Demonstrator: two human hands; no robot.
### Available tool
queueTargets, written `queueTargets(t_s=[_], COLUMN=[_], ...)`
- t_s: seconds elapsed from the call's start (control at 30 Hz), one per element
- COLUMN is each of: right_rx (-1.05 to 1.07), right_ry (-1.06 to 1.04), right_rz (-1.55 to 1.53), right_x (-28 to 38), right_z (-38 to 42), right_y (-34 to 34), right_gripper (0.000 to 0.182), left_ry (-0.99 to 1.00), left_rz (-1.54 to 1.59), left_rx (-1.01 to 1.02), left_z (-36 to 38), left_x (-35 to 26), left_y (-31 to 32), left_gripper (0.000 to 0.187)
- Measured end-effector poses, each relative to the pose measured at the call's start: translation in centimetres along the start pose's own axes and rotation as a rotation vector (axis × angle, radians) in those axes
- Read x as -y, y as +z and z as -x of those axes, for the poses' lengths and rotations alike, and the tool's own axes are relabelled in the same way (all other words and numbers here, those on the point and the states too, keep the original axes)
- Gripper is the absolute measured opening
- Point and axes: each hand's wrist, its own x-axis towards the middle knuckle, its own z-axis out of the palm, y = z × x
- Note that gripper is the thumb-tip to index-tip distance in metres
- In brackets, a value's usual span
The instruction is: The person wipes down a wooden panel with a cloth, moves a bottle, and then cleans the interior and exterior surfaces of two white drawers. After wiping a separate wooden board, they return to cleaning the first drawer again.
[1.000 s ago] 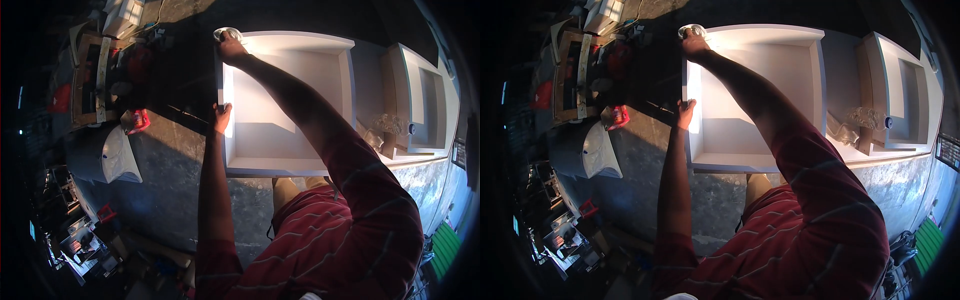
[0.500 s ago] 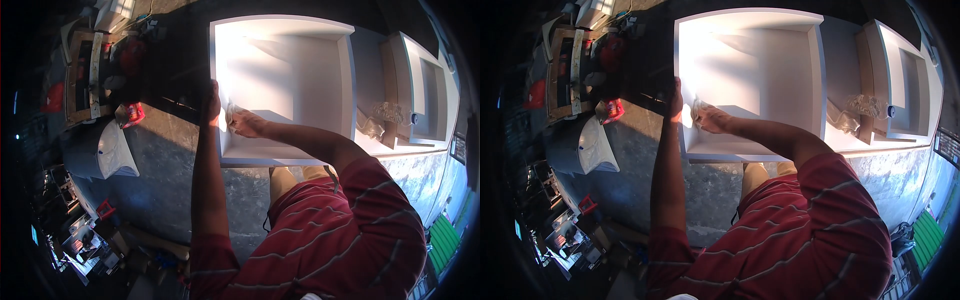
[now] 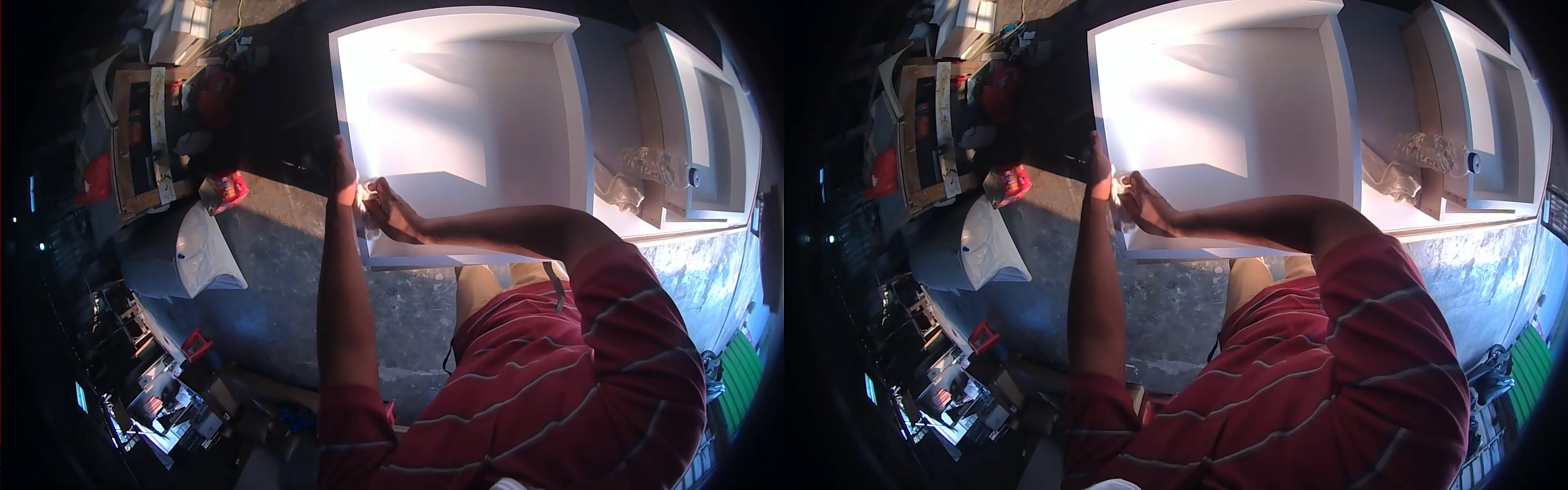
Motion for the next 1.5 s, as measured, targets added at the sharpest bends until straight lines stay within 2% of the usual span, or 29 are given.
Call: queueTargets(t_s=[0.03, 0.1, 0.13, 0.17, 0.2, 0.23, 0.27, 0.33, 0.4, 0.43, 0.5, 0.53, 0.6, 0.67, 0.7, 0.73, 0.77, 0.8, 0.9, 0.93, 1.0, 1.17, 1.2, 1.23, 1.27, 1.3, 1.4, 1.47, 1.5], right_rx=[-0.005, -0.086, -0.155, -0.227, -0.357, -0.376, -0.397, -0.128, 0.173, 0.173, 0.564, 0.522, 0.537, 0.517, 0.509, 0.504, 0.394, 0.274, 0.094, 0.131, 0.05, 0.109, 0.171, 0.026, 0.149, 0.187, 0.152, 0.595, 0.583], right_ry=[-0.002, 0.136, 0.322, 0.412, 0.244, 0.214, 0.186, 0.407, -0.201, -0.202, 0.166, -0.154, -0.534, -0.667, -0.597, -0.528, -0.459, -0.386, -0.243, -0.175, -0.184, -0.003, 0.095, 0.029, 0.01, 0.195, 0.247, 0.308, 0.31], right_rz=[0.001, 0.203, 0.154, -0.014, 0.075, 0.111, 0.147, -0.208, 0.2, 0.199, 0.335, 0.661, 1.106, 1.266, 1.312, 1.356, 1.527, 1.693, 1.671, 1.721, 1.612, 2.071, 2.073, 1.844, 2.06, 2.168, 2.17, 2.578, 2.586], right_x=[-1.2, -3.5, -1.7, 0.5, 0.3, 1.0, 1.6, 1.7, -2.4, -1.4, 0.3, 0.1, -0.6, -1.0, -0.7, -0.4, -0.7, -0.8, -0.5, -0.6, -1.2, 0.8, 1.4, 1.2, 2.0, 3.6, 3.9, 7.2, 7.3], right_z=[-0.5, -3.0, -5.5, -8.3, -10.1, -10.1, -9.4, -4.8, 0.6, 0.5, -1.0, -2.6, -6.7, -9.8, -11.4, -13.1, -15.0, -16.8, -19.5, -20.0, -20.4, -16.4, -15.8, -14.9, -13.7, -12.9, -11.8, -11.3, -11.0], right_y=[-0.2, -1.5, -2.4, -3.1, -3.0, -2.6, -1.9, -2.0, -2.8, -3.9, -6.4, -6.8, -8.3, -9.4, -10.0, -10.6, -11.3, -11.9, -12.8, -13.0, -14.0, -20.5, -22.7, -25.1, -27.2, -28.3, -34.0, -35.7, -36.0], right_gripper=[0.022, 0.019, 0.017, 0.02, 0.02, 0.02, 0.021, 0.021, 0.02, 0.02, 0.022, 0.019, 0.016, 0.013, 0.014, 0.015, 0.019, 0.026, 0.043, 0.055, 0.053, 0.047, 0.047, 0.043, 0.035, 0.027, 0.032, 0.029, 0.029], left_ry=[0.005, -0.189, -0.185, -0.368, -0.55, -0.575, -0.577, -0.412, -0.345, -0.277, -0.203, -0.108, 0.081, 0.276, 0.277, 0.122, -0.032, -0.029, -0.641, -0.634, -0.692, -0.629, -0.578, -0.314, -0.304, -0.31, -0.232, -0.147, -0.126], left_rz=[0.002, 0.141, 0.139, 0.519, 0.897, 0.786, 0.779, 0.632, 0.496, 0.362, 0.233, 0.135, -0.065, -0.265, -0.261, -0.179, -0.097, -0.093, 0.73, 0.743, 0.621, 0.674, 0.65, 0.321, 0.329, 0.284, 0.298, 0.353, 0.262], left_rx=[0.002, 0.01, 0.011, 0.025, 0.041, 0.111, 0.117, -0.005, -0.021, -0.031, -0.043, -0.043, -0.037, -0.031, -0.03, 0.063, 0.155, 0.152, 0.337, 0.353, 0.381, 0.402, 0.421, 0.431, 0.425, 0.422, 0.386, 0.354, 0.393], left_z=[-0.6, -1.1, -1.4, -1.9, -2.3, -2.6, -2.7, -2.2, -1.7, -1.3, -0.9, -0.7, 0.0, 0.3, 0.4, 0.5, 0.4, -0.1, -2.0, -1.8, -1.1, -0.6, -0.4, 0.5, 0.4, 0.4, 0.6, 0.2, 0.0], left_x=[-1.8, -6.1, -8.0, -10.0, -12.0, -14.3, -12.3, -6.6, -7.1, -7.5, -7.9, -7.6, -6.9, -6.4, -6.6, -7.1, -7.7, -8.4, -11.2, -11.6, -12.2, -10.6, -9.6, -6.7, -6.8, -7.1, -5.9, -6.1, -6.6], left_y=[-1.0, -3.9, -4.7, -5.4, -6.3, -7.8, -7.1, -5.0, -4.9, -4.8, -5.0, -4.9, -5.1, -5.1, -5.2, -5.4, -5.7, -6.1, -7.1, -7.1, -7.4, -6.7, -6.4, -5.1, -4.8, -4.8, -4.1, -4.4, -4.7], left_gripper=[0.051, 0.05, 0.05, 0.049, 0.047, 0.05, 0.05, 0.044, 0.042, 0.041, 0.039, 0.037, 0.036, 0.041, 0.041, 0.04, 0.039, 0.039, 0.05, 0.05, 0.051, 0.037, 0.036, 0.024, 0.024, 0.024, 0.022, 0.028, 0.025])
